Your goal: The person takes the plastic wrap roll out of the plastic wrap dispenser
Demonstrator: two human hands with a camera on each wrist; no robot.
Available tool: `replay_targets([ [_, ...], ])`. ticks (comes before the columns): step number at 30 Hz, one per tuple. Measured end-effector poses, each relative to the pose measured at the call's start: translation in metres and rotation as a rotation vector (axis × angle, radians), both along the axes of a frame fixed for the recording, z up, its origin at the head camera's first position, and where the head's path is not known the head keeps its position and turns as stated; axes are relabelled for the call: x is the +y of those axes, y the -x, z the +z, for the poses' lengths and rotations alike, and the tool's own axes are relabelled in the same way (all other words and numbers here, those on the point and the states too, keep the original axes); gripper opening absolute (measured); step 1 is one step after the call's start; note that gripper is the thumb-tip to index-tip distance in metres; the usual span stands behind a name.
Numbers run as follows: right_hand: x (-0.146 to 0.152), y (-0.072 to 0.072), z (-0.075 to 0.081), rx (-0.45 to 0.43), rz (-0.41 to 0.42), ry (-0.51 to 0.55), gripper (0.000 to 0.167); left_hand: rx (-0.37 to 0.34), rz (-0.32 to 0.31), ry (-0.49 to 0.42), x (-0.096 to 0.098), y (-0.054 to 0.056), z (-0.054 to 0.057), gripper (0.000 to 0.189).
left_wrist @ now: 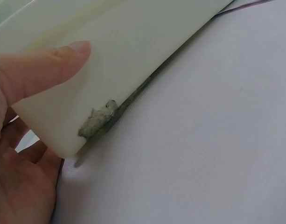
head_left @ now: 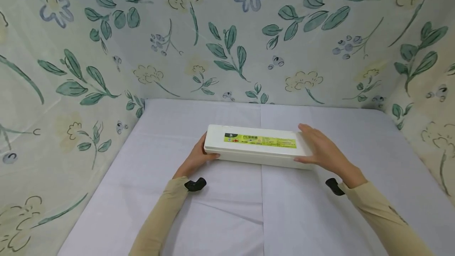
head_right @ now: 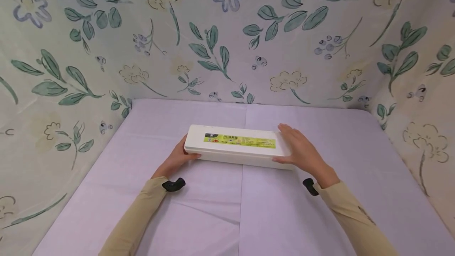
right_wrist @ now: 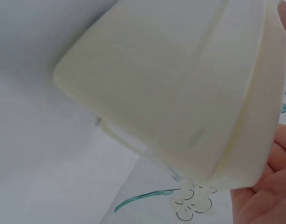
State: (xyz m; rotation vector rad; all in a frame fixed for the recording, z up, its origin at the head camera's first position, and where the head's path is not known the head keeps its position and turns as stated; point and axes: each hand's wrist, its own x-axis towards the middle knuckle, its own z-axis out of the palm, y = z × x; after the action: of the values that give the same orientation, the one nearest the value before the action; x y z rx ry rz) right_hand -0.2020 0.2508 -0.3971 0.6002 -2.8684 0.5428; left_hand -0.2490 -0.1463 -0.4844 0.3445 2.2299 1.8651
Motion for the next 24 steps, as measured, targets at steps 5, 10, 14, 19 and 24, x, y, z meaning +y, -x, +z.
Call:
replay_targets([
  [5,-0.004,0.003,0.002,-0.026,0.008,-0.007,0.107,0.015,0.002,0.002,0.001,0.0,0.0,0.102],
  [10,-0.007,0.004,0.003,-0.044,0.012,-0.02,0.107,-0.015,0.005,0.008,0.001,0.0,0.003,0.103],
  [14,-0.01,0.007,0.005,-0.05,0.02,-0.024,0.107,-0.041,0.006,0.006,0.002,-0.002,0.009,0.103],
  [19,-0.016,0.009,0.008,-0.08,0.009,-0.034,0.108,-0.002,0.017,0.009,0.002,0.001,0.001,0.102],
  [24,-0.022,0.011,0.006,-0.086,0.018,-0.043,0.108,0.015,0.023,0.003,0.002,0.0,-0.002,0.102],
])
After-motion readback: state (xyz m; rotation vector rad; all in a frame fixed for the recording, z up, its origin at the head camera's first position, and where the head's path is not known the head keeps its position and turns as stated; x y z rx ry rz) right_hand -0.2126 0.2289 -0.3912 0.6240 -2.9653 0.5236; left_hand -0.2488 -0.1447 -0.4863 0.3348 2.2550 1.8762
